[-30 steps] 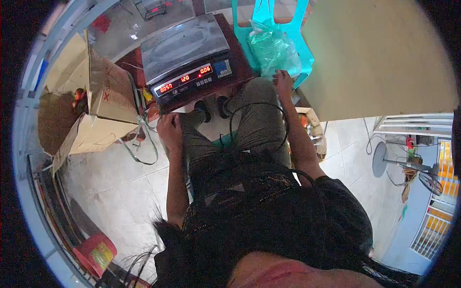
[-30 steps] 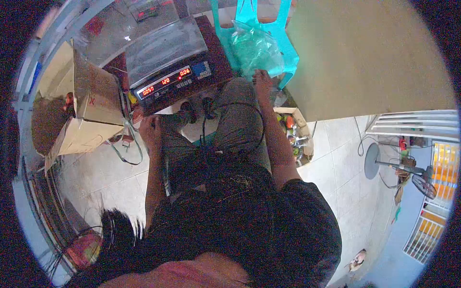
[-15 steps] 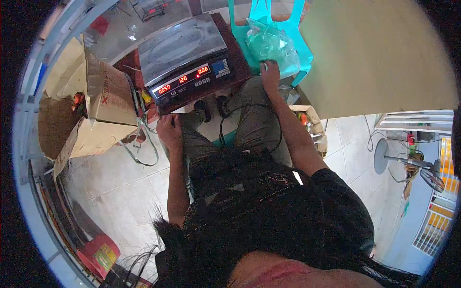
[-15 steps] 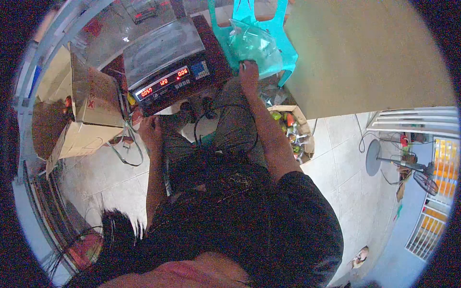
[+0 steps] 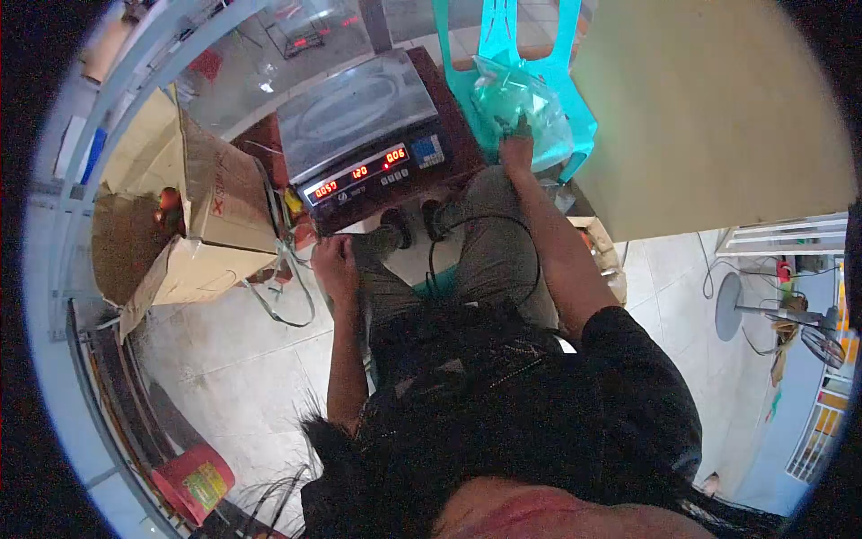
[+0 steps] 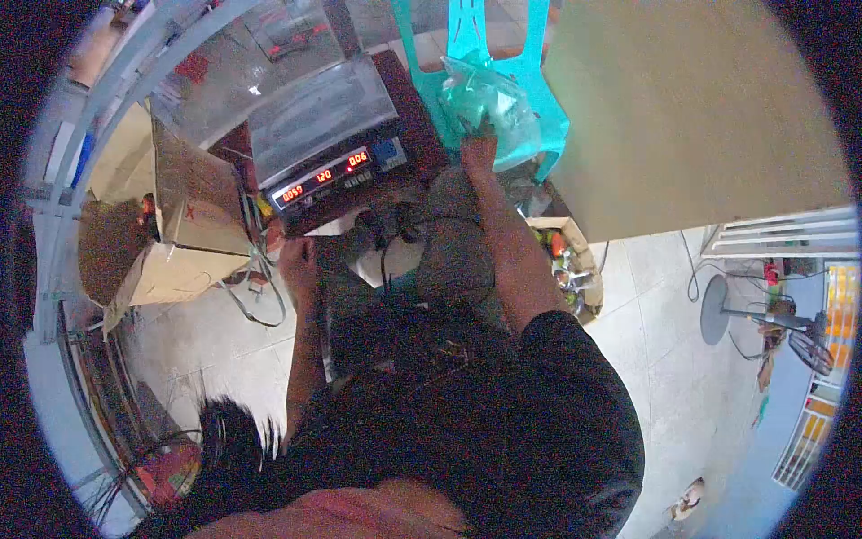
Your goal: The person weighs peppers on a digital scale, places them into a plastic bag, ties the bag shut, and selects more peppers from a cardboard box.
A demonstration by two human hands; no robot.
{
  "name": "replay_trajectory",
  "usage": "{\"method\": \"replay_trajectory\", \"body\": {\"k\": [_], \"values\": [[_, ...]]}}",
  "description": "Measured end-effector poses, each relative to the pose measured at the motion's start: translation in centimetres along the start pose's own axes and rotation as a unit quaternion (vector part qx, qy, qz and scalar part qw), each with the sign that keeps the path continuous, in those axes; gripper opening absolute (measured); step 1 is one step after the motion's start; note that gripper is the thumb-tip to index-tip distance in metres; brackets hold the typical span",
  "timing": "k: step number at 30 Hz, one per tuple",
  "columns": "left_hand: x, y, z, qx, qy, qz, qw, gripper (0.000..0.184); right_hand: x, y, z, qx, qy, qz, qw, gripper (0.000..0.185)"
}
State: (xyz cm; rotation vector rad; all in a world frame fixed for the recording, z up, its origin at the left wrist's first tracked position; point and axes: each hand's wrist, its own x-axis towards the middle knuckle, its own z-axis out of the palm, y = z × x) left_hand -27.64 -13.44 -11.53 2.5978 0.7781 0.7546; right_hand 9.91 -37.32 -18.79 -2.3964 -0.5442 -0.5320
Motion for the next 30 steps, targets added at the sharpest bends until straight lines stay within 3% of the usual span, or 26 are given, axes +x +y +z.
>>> {"method": "replay_trajectory", "body": {"k": [5, 8, 11, 14, 17, 20, 23, 26, 29, 30], "values": [[0.2, 0.5, -0.2, -0.021, -0.005, -0.017, 1.0, 0.013, 0.6, 1.5, 2.5, -0.067, -0.044, 0.016, 0.997, 0.046], [0.4, 1.0, -0.5, -0.008, -0.017, -0.022, 1.0, 0.012, -0.1, 0.7, 1.0, -0.09, 0.094, -0.104, 0.986, 0.043], [0.5, 0.8, -0.4, 0.016, -0.014, -0.003, 1.0, 0.011, -0.3, 0.7, -1.0, -0.098, -0.208, 0.08, 0.97, 0.045], [0.2, 1.0, -0.2, 0.02, -0.007, -0.014, 1.0, 0.011, -3.0, 0.4, -2.3, 0.025, 0.041, 0.082, 0.995, 0.041], [0.2, 1.1, -0.4, 0.004, -0.01, -0.014, 1.0, 0.012, -2.7, -0.8, -4.3, 0.098, 0.044, 0.085, 0.991, 0.039], [0.0, -0.5, 0.5, -0.014, -0.015, 0.002, 1.0, 0.013, -1.9, -0.7, -3.5, -0.01, 0.062, -0.019, 0.998, 0.037], [-0.1, -0.1, 0.2, -0.018, 0.004, 0.0, 1.0, 0.015, 0.0, -0.3, -1.9, -0.05, -0.097, -0.04, 0.993, 0.038], [0.0, 0.4, -0.4, -0.013, -0.02, -0.008, 1.0, 0.014, 0.4, 0.2, 0.6, -0.065, -0.008, -0.107, 0.992, 0.057], [-0.1, 1.0, -0.6, 0.004, -0.015, -0.016, 1.0, 0.014, -0.3, 0.9, 1.6, 0.062, -0.051, -0.033, 0.996, 0.066], [0.0, 1.3, -0.5, 0.034, -0.014, 0.0, 0.999, 0.014, 0.0, 0.6, 1.3, 0.015, -0.12, -0.021, 0.992, 0.053]]}}
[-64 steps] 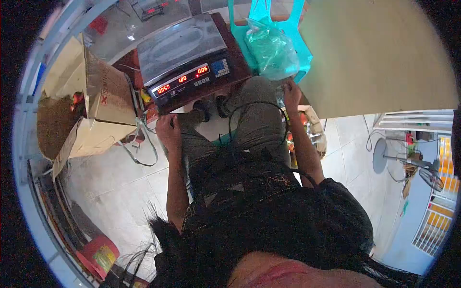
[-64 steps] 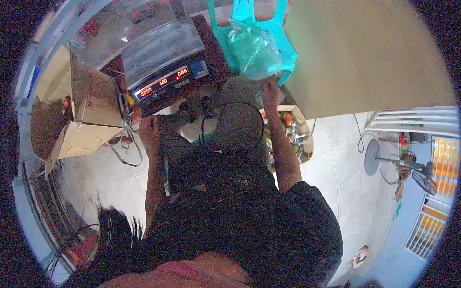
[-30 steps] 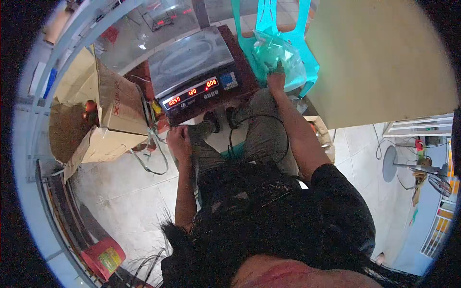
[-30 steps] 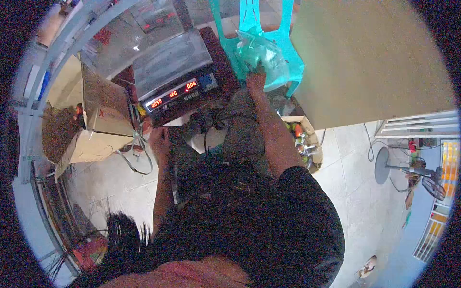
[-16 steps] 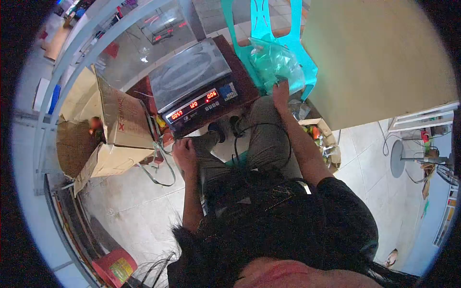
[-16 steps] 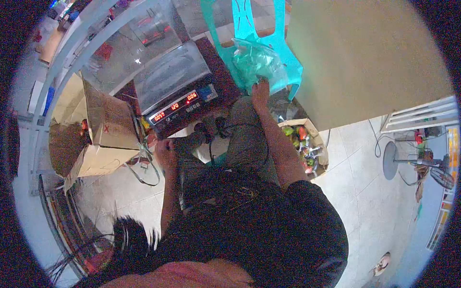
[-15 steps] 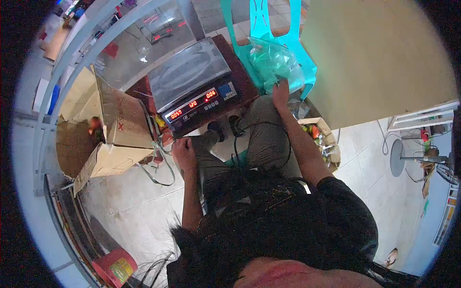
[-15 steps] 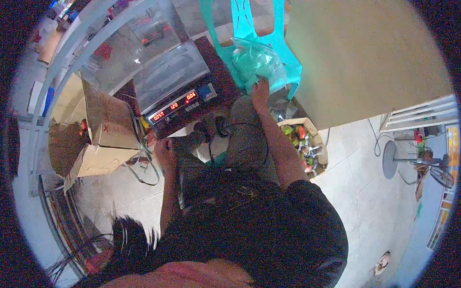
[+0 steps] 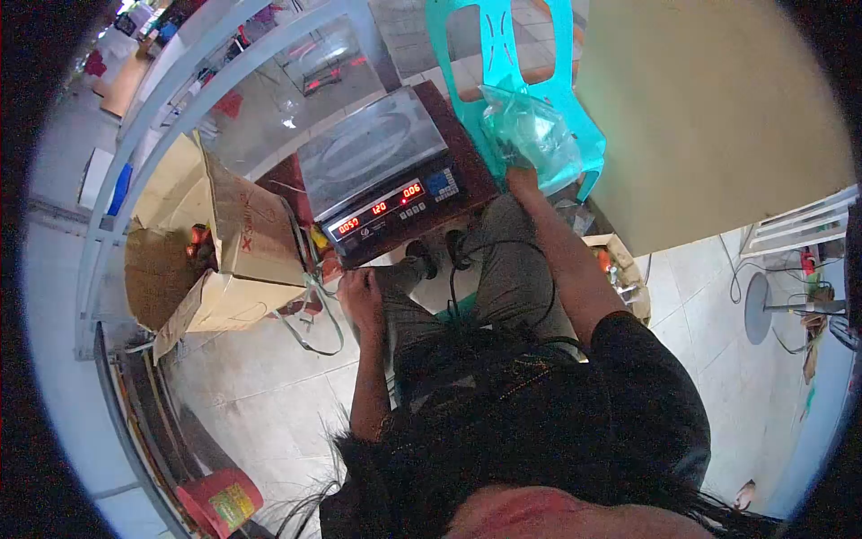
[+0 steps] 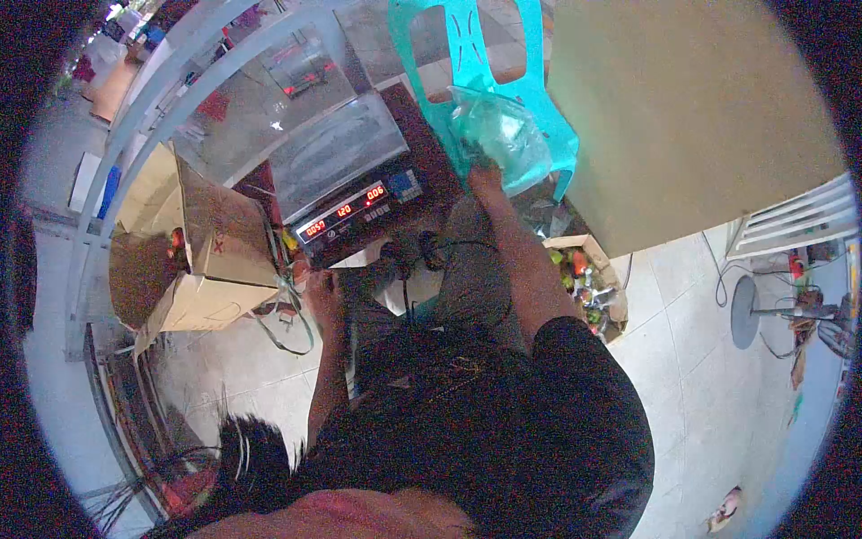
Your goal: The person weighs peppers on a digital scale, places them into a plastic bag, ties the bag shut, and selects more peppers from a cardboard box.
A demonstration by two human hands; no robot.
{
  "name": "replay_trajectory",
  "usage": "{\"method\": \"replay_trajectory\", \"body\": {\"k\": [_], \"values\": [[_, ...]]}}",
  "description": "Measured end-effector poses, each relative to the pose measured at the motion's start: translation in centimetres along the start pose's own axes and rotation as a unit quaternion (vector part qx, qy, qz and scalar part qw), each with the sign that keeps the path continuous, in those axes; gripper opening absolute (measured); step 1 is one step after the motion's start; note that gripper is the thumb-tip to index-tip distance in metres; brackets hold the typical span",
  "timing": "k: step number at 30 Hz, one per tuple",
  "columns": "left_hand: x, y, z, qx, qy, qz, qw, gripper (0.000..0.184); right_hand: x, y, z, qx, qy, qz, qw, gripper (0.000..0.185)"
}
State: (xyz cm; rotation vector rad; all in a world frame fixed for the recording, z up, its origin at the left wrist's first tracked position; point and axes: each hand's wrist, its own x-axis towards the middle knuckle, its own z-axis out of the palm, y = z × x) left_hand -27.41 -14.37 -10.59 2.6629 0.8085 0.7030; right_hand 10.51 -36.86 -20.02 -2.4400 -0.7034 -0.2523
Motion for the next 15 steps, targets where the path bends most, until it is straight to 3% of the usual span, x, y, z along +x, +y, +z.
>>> {"method": "replay_trajectory", "body": {"k": [1, 3, 6, 9, 12, 14, 15], "values": [[0.1, 0.3, 0.2, 0.029, 0.002, 0.017, 0.999, 0.014, 0.4, -0.3, -0.7, -0.044, -0.069, 0.018, 0.996, 0.043], [-0.1, 0.5, 0.3, 0.051, -0.05, 0.094, 0.993, 0.014, 0.2, -0.7, -1.3, -0.055, -0.092, 0.04, 0.993, 0.043], [0.8, -1.1, 1.6, 0.009, -0.193, 0.257, 0.947, 0.015, -0.2, -0.8, -0.5, -0.029, 0.053, 0.005, 0.998, 0.064], [1.3, -0.2, 1.8, 0.041, -0.215, 0.162, 0.962, 0.014, -0.1, 2.3, 2.9, -0.111, 0.142, -0.06, 0.982, 0.053], [1.0, 1.6, 1.7, 0.006, -0.135, 0.051, 0.99, 0.016, -0.1, 4.6, 4.7, -0.092, 0.097, 0.002, 0.991, 0.042], [0.4, 1.3, 2.2, 0.01, -0.114, 0.053, 0.992, 0.016, 0.9, 6.7, 7.1, -0.098, 0.055, 0.06, 0.992, 0.037], [0.1, 1.3, 2.4, 0.011, -0.102, 0.053, 0.993, 0.017, 1.0, 7.6, 8.2, 0.018, 0.132, 0.06, 0.989, 0.036]]}}
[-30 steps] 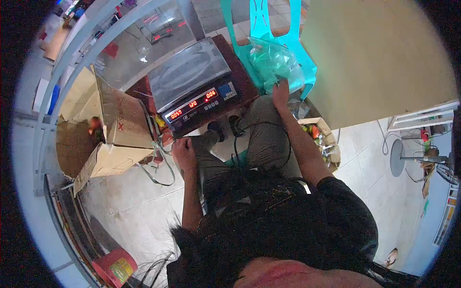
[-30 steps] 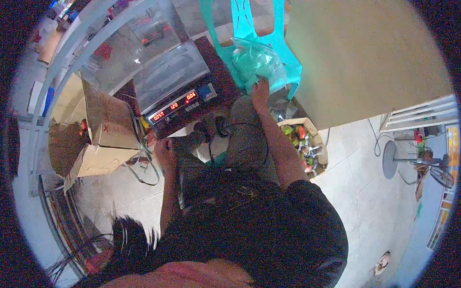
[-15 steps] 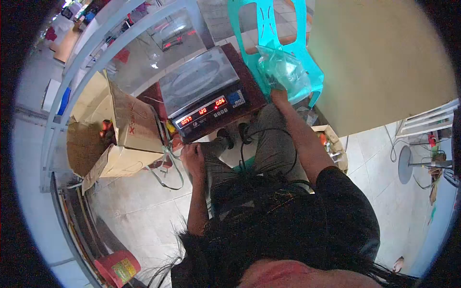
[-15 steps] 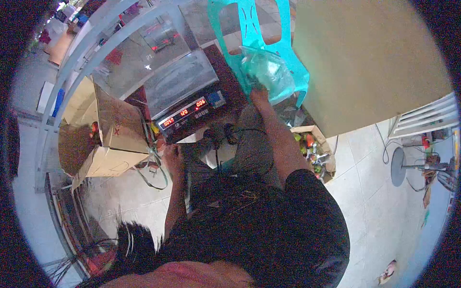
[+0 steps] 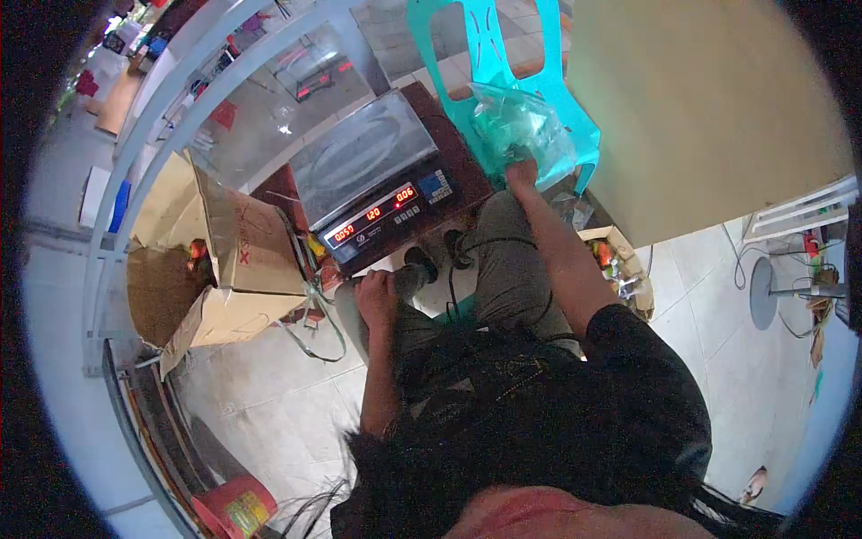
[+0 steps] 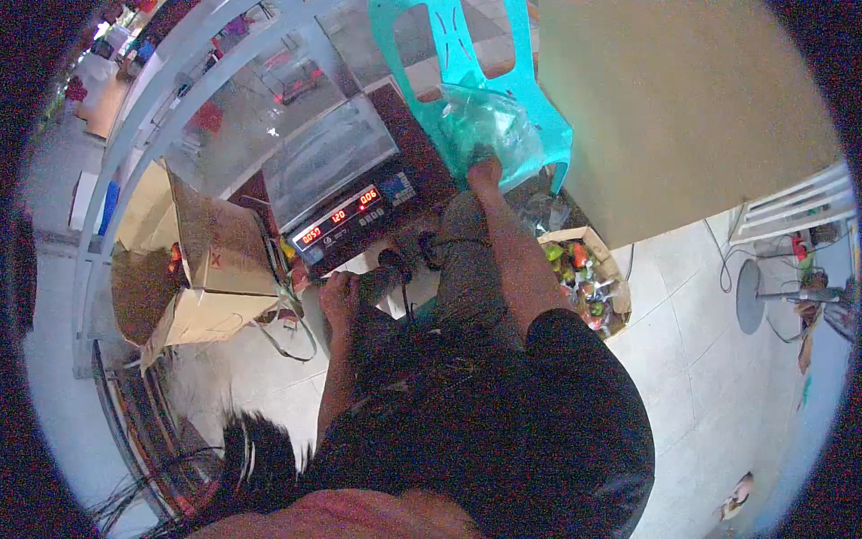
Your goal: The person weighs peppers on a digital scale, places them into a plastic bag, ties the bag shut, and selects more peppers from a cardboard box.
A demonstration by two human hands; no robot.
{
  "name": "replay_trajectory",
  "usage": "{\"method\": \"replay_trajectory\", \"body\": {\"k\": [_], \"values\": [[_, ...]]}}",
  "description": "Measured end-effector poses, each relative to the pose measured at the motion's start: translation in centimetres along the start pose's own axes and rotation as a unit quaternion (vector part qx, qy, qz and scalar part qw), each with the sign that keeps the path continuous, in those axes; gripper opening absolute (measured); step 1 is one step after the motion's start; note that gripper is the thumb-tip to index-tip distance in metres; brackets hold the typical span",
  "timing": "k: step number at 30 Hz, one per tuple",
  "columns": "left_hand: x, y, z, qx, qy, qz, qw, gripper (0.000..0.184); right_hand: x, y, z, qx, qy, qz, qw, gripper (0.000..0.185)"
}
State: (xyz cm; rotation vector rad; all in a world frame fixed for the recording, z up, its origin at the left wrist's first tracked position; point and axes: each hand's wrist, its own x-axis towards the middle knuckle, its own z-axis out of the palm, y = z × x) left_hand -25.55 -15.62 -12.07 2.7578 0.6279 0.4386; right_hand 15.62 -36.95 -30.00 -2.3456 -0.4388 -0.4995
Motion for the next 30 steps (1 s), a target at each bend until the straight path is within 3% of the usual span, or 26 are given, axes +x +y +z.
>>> {"method": "replay_trajectory", "body": {"k": [1, 3, 5, 6, 8, 9, 11, 12, 13, 14, 15, 16, 17, 19, 21, 22, 24, 25, 27, 28, 29, 30], "values": [[-0.1, -0.1, 0.0, -0.001, -0.004, -0.004, 1.0, 0.017, 0.1, 0.1, 0.3, 0.121, 0.07, 0.015, 0.99, 0.034], [0.0, -0.7, -0.3, 0.0, -0.014, -0.002, 1.0, 0.017, 0.1, 0.2, -0.1, 0.154, 0.113, 0.045, 0.981, 0.031], [0.1, -0.6, -0.5, -0.003, -0.013, -0.006, 1.0, 0.017, -0.2, -1.7, -5.0, -0.025, 0.058, 0.074, 0.995, 0.028], [0.2, -0.4, -0.6, -0.007, -0.012, -0.008, 1.0, 0.017, -0.4, -1.7, -5.6, 0.17, 0.075, 0.178, 0.966, 0.026], [0.4, 0.0, -0.9, 0.006, -0.022, -0.008, 1.0, 0.018, -0.7, -1.6, -7.0, 0.468, 0.087, 0.305, 0.825, 0.023], [0.4, 0.4, -0.9, 0.011, -0.027, -0.009, 1.0, 0.018, -0.8, -1.5, -7.8, 0.565, 0.093, 0.342, 0.745, 0.021], [0.5, -0.1, -0.3, 0.005, -0.031, -0.026, 0.999, 0.019, -1.6, -1.6, -10.4, 0.635, 0.079, 0.331, 0.694, 0.019], [0.5, -0.4, 0.0, 0.003, -0.034, -0.035, 0.999, 0.019, -2.1, -2.1, -12.3, 0.489, 0.08, 0.178, 0.85, 0.022], [0.3, -0.5, 0.1, 0.007, -0.029, -0.029, 0.999, 0.019, -2.7, -2.9, -14.2, 0.308, 0.074, 0.014, 0.948, 0.025], [0.3, -0.6, 0.1, 0.011, -0.023, -0.021, 0.999, 0.02, -2.9, -3.4, -15.5, 0.107, 0.063, -0.149, 0.981, 0.028], [0.3, -0.7, 0.1, 0.016, -0.017, -0.014, 1.0, 0.02, -2.7, -3.8, -15.6, 0.365, 0.058, 0.054, 0.928, 0.028], [0.2, -0.7, 0.2, 0.005, -0.011, -0.014, 1.0, 0.02, -2.1, -4.7, -15.5, 0.584, 0.047, 0.25, 0.771, 0.029], [0.0, -0.8, 0.2, -0.006, -0.006, -0.013, 1.0, 0.021, -1.6, -5.3, -15.7, 0.739, 0.031, 0.418, 0.528, 0.029], [-0.1, -0.9, 0.3, -0.026, -0.012, -0.024, 0.999, 0.02, -2.1, -0.4, -11.6, 0.526, -0.027, 0.325, 0.786, 0.029], [0.1, -1.0, 0.5, -0.045, -0.029, -0.046, 0.998, 0.019, -2.2, 0.2, -11.0, 0.404, -0.038, 0.158, 0.9, 0.03], [0.2, -0.9, 0.4, -0.042, -0.02, -0.033, 0.998, 0.02, -2.5, -0.4, -10.7, 0.411, -0.021, 0.051, 0.91, 0.031], [0.0, -0.8, 0.2, -0.037, 0.0, -0.012, 0.999, 0.021, -2.8, -1.5, -11.2, 0.604, -0.077, 0.001, 0.793, 0.034], [-0.1, -1.0, 0.8, -0.097, 0.003, -0.031, 0.995, 0.021, -2.6, -2.6, -12.3, 0.76, -0.145, 0.061, 0.63, 0.035], [0.2, -1.7, 2.4, -0.213, 0.012, -0.07, 0.974, 0.023, -1.8, -6.1, -13.4, 0.777, -0.188, 0.025, 0.6, 0.031], [0.6, -1.0, 2.3, -0.412, -0.053, -0.15, 0.897, 0.027, -1.3, -8.5, -13.3, 0.647, -0.161, -0.071, 0.742, 0.026], [1.3, 0.4, 1.9, -0.589, -0.114, -0.22, 0.769, 0.031, -1.0, -10.9, -14.0, 0.638, -0.203, -0.069, 0.74, 0.027], [2.4, 1.3, 1.8, -0.664, -0.167, -0.267, 0.678, 0.035, -0.8, -13.4, -14.8, 0.626, -0.244, -0.068, 0.737, 0.027]]}}
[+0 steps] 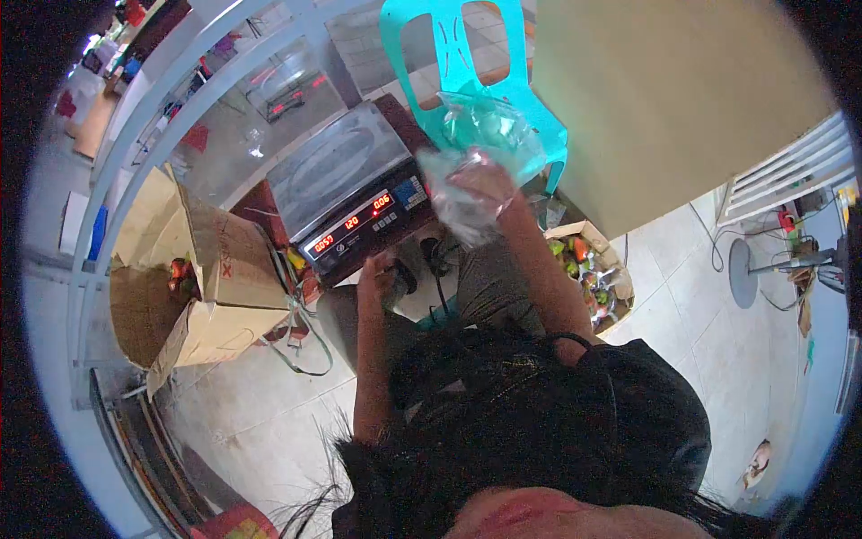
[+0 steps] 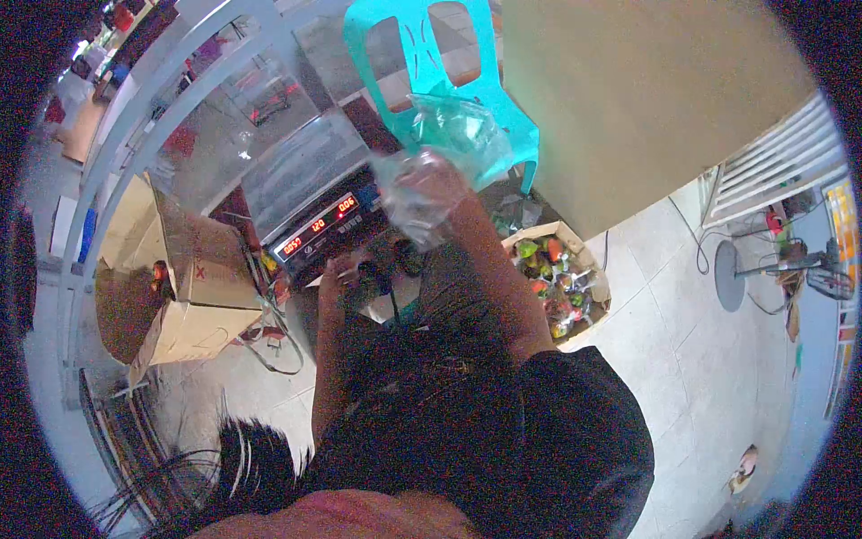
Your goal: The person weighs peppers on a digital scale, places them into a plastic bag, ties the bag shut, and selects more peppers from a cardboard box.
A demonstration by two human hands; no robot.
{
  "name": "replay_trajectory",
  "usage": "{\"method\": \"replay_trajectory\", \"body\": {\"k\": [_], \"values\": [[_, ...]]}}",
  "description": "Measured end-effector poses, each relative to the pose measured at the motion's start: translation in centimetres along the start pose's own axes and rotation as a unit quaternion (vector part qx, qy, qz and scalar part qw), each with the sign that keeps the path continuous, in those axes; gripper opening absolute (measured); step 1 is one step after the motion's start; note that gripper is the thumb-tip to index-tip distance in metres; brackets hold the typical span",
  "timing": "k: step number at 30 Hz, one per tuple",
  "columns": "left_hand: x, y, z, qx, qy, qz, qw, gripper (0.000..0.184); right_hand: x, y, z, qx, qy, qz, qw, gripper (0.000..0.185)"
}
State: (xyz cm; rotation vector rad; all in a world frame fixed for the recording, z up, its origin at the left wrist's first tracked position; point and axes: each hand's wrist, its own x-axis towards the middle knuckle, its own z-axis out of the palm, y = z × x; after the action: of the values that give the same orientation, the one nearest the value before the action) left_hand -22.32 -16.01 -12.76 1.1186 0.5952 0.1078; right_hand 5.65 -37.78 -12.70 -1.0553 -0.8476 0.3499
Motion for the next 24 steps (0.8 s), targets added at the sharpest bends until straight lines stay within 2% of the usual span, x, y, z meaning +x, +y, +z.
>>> {"method": "replay_trajectory", "body": {"k": [1, 2, 3, 4, 5, 6, 7, 8, 9, 10, 11, 12, 13, 14, 16, 18, 19, 21, 23, 24], "values": [[0.7, 0.4, 0.9, -0.105, -0.041, -0.079, 0.99, 0.038, 0.2, -2.4, 2.7, 0.204, -0.043, 0.106, 0.972, 0.035], [0.1, 1.7, 2.5, 0.157, -0.059, 0.101, 0.981, 0.04, -0.4, -2.0, 4.5, 0.286, -0.059, 0.16, 0.943, 0.038], [-1.0, 3.2, 4.2, 0.405, -0.071, 0.268, 0.871, 0.041, -1.0, -1.4, 6.2, 0.363, -0.066, 0.217, 0.904, 0.042], [-1.2, 3.6, 4.9, 0.501, -0.064, 0.324, 0.8, 0.041, -1.9, 0.9, 7.6, 0.328, -0.049, 0.226, 0.916, 0.042], [-1.5, 4.1, 5.6, 0.584, -0.045, 0.381, 0.715, 0.042, -1.6, 1.0, 9.4, 0.224, -0.076, 0.208, 0.949, 0.041], [-1.4, 4.2, 5.7, 0.553, -0.014, 0.356, 0.753, 0.042, -1.2, 1.0, 11.2, 0.117, -0.098, 0.187, 0.97, 0.041], [-1.5, 4.3, 5.7, 0.519, 0.016, 0.33, 0.788, 0.041, 0.7, -3.0, 13.8, -0.063, -0.159, 0.133, 0.976, 0.039], [-2.0, 4.9, 5.9, 0.464, -0.009, 0.328, 0.823, 0.04, 1.7, -5.6, 15.5, -0.24, -0.212, 0.072, 0.945, 0.038], [-2.8, 5.8, 6.0, 0.406, -0.032, 0.324, 0.854, 0.039, 1.4, -5.8, 15.9, -0.056, -0.184, 0.135, 0.972, 0.033], [-2.5, 5.3, 6.1, 0.063, -0.101, 0.209, 0.971, 0.036, 1.5, -7.2, 16.1, -0.054, -0.139, 0.146, 0.978, 0.031], [-2.2, 4.9, 6.1, -0.313, -0.096, 0.099, 0.94, 0.033, 1.5, -8.9, 16.1, -0.051, -0.096, 0.157, 0.982, 0.03], [-2.6, 4.5, 5.0, -0.105, -0.012, 0.177, 0.978, 0.032, 1.3, -9.1, 15.5, -0.006, -0.067, 0.17, 0.983, 0.028], [-3.2, 4.4, 3.8, 0.109, 0.072, 0.241, 0.962, 0.032, 1.1, -9.2, 14.9, 0.04, -0.037, 0.179, 0.982, 0.026], [-3.0, 4.4, 3.1, 0.051, 0.076, 0.234, 0.968, 0.031, 1.4, -7.7, 13.3, 0.124, -0.019, 0.188, 0.974, 0.025], [-3.1, 5.4, 2.6, -0.068, 0.087, 0.222, 0.969, 0.029, 1.8, -8.1, 12.4, 0.18, 0.016, 0.205, 0.962, 0.022], [-3.6, 6.5, 2.1, -0.293, 0.053, 0.179, 0.938, 0.027, 1.8, -9.1, 12.0, 0.126, 0.052, 0.226, 0.965, 0.02], [-3.7, 6.7, 1.9, -0.288, 0.064, 0.193, 0.936, 0.027, 2.1, -9.3, 11.9, 0.11, 0.059, 0.247, 0.961, 0.018], [-3.9, 7.0, 1.6, -0.279, 0.086, 0.22, 0.931, 0.026, 1.8, -8.2, 11.7, 0.227, 0.129, 0.193, 0.946, 0.017], [-5.2, 7.0, 0.8, -0.082, 0.138, 0.277, 0.947, 0.025, 1.7, -6.8, 11.0, 0.323, 0.17, 0.131, 0.922, 0.018], [-5.3, 7.5, 0.3, -0.126, 0.115, 0.268, 0.948, 0.024, 2.0, -6.7, 10.7, 0.362, 0.176, 0.097, 0.91, 0.019]]}}
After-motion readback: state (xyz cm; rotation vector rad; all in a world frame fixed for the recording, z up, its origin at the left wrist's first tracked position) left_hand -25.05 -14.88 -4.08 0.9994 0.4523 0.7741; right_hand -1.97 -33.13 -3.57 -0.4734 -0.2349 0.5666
